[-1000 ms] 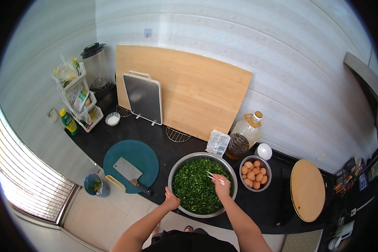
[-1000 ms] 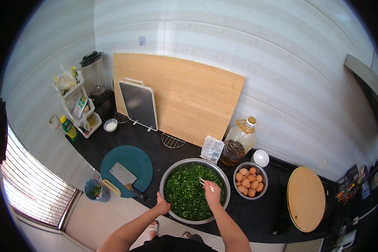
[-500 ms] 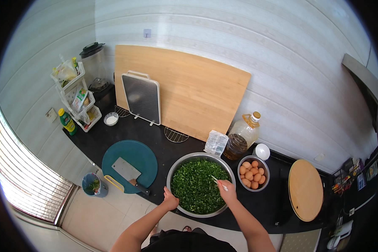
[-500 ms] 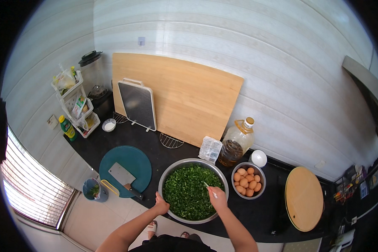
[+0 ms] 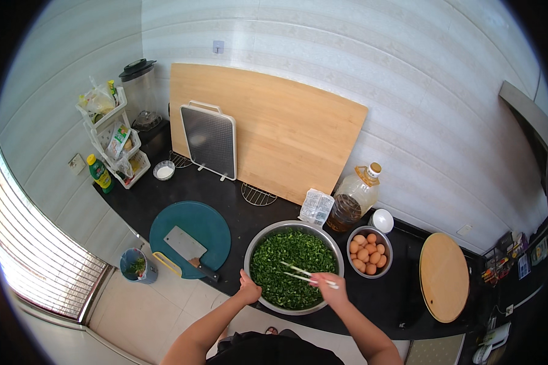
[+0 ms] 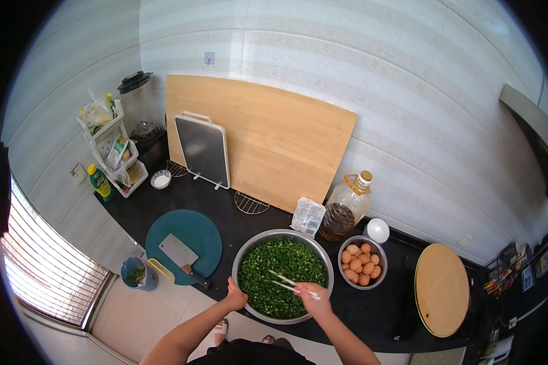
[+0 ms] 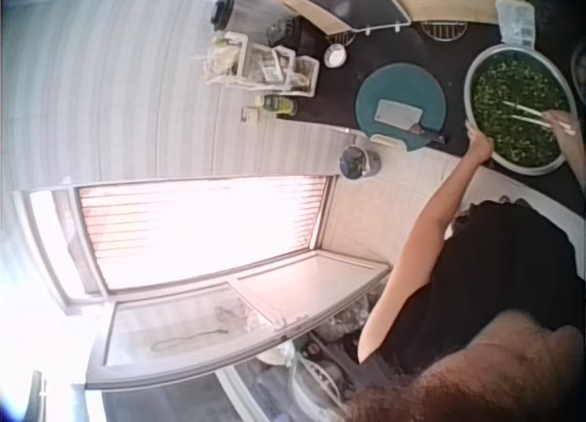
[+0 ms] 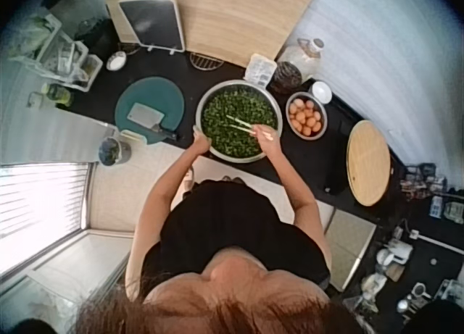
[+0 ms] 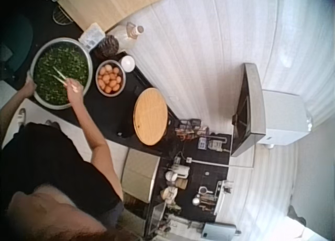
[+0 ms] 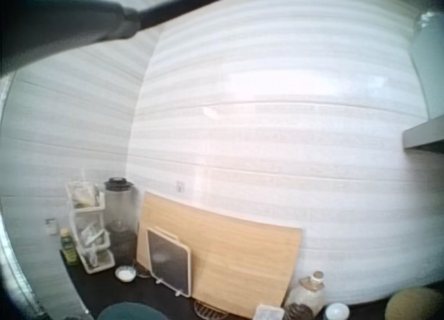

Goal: The person mixes chopped green vegetables in a large metal bowl using chopsticks. They briefly retrieve a small packet of seasoning from a shelf and add its contents to the bowl before continuing to mix the ingredients thoroughly.

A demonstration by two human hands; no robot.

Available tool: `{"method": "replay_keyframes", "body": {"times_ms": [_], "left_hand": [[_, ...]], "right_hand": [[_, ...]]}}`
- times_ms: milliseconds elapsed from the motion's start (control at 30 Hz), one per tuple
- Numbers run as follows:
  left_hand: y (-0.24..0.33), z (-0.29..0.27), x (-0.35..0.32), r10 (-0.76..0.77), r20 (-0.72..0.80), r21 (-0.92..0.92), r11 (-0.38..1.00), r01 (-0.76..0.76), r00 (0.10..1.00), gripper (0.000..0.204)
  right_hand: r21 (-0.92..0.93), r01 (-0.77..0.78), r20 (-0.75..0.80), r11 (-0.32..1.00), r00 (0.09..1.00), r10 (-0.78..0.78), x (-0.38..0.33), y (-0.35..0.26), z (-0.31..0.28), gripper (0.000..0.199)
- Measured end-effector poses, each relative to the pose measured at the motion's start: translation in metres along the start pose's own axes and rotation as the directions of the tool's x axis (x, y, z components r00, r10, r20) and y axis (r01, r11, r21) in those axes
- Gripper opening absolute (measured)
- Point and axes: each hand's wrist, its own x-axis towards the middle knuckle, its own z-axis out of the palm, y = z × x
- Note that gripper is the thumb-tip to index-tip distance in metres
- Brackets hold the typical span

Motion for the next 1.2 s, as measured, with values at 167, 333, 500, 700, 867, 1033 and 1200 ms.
{"method": "replay_keyframes", "body": {"times_ms": [167,333,500,700,867,1033,1200], "left_hand": [[0.001,-0.001,-0.001,0.003,0.013,-0.016,1.0,-0.003,1.0,0.101],[0.001,-0.006,0.0,-0.064,0.052,0.015,0.998,0.063,0.997,0.1],[0.001,0.001,0.001,-0.009,0.006,0.011,1.0,0.009,1.0,0.099],[-0.001,0.0,0.005,-0.013,0.0,0.021,1.0,0.012,1.0,0.099],[-0.002,0.001,0.003,0.033,0.011,-0.02,0.999,-0.033,0.999,0.099],[-0.014,0.009,0.014,0.049,0.0,-0.017,0.999,-0.049,0.999,0.098],[0.005,-0.005,0.0,-0.015,0.055,0.014,1.0,0.015,0.998,0.098]], "right_hand": [[-0.076,0.113,0.191,0.991,0.977,-0.096,0.002,0.001,0.074,0.016],[-0.394,0.308,0.176,0.866,0.95,-0.258,0.016,0.019,0.044,0.02],[-0.343,0.097,-0.145,0.934,0.977,-0.155,0.048,0.037,0.02,0.018],[-0.325,0.387,0.097,0.863,0.921,-0.377,0.049,0.016,0.078,0.015],[-0.278,0.405,0.338,0.871,0.89,-0.306,-0.001,0.026,0.036,0.015],[-0.373,0.068,0.162,0.926,0.987,-0.008,-0.01,-0.028,-0.023,0.016],[-0.234,0.177,0.522,0.956,0.853,-0.03,-0.033,-0.037,-0.013,0.017]]}}
